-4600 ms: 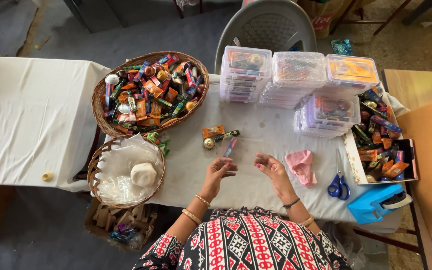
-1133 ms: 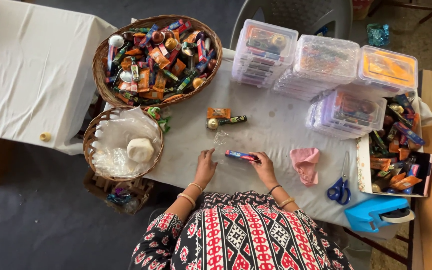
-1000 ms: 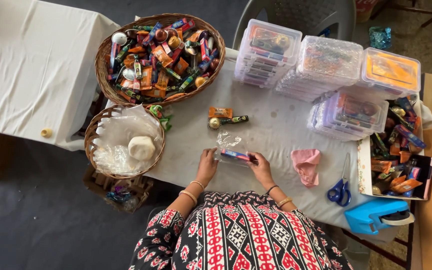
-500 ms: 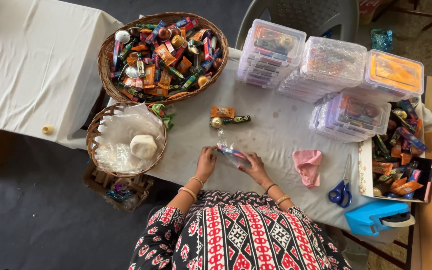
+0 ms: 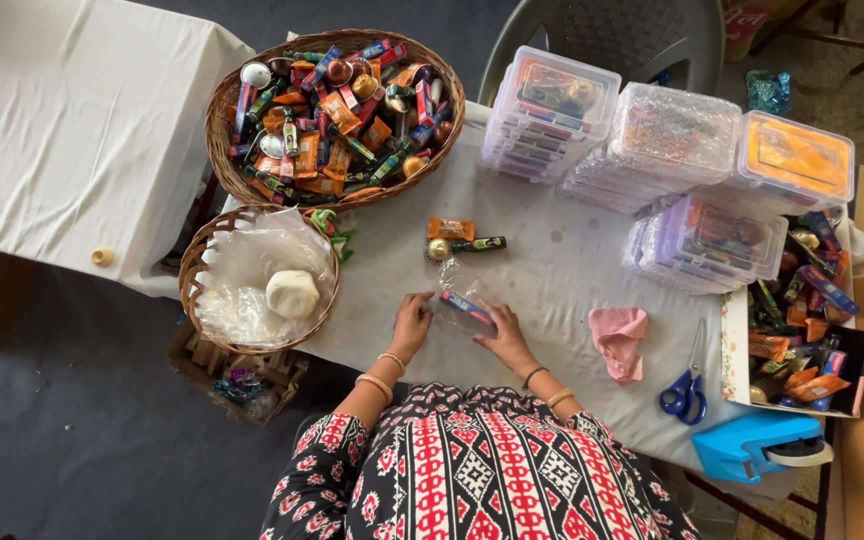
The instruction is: The person wraps small packaged items together in clear plastic film and places the wrapped bundles into small clear plastic containers. They retrieve empty containers from a cardboard box, close filled containers, and stack them with other filled containers on the table.
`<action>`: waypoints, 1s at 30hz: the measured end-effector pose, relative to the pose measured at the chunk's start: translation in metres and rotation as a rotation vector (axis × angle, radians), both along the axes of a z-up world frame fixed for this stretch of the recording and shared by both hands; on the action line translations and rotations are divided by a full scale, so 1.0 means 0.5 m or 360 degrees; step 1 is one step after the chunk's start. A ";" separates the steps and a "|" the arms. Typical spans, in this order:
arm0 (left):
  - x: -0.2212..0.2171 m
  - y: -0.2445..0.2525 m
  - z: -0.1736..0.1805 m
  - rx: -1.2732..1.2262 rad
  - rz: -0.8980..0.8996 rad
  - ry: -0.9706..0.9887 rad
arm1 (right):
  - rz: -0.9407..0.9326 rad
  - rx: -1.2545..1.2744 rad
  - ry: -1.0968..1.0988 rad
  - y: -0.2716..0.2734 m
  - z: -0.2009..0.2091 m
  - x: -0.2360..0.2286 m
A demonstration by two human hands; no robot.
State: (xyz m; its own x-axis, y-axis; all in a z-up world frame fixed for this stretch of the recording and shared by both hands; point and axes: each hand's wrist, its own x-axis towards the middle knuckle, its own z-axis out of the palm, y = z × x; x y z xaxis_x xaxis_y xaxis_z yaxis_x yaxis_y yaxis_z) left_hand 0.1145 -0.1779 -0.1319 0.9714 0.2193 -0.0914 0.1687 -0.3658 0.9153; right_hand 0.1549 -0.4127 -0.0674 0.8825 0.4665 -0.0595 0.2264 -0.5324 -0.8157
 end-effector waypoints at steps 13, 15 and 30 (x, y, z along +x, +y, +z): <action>0.027 0.003 0.012 -0.0097 0.0157 0.0001 | -0.0065 -0.0137 -0.0163 -0.017 -0.097 0.016; 0.040 0.007 -0.003 -0.0078 0.0164 0.0082 | -0.0048 -0.0117 -0.0089 -0.009 -0.053 0.014; 0.125 -0.031 0.076 0.0256 0.0062 0.0376 | 0.0070 -0.0154 -0.0021 -0.028 -0.080 0.046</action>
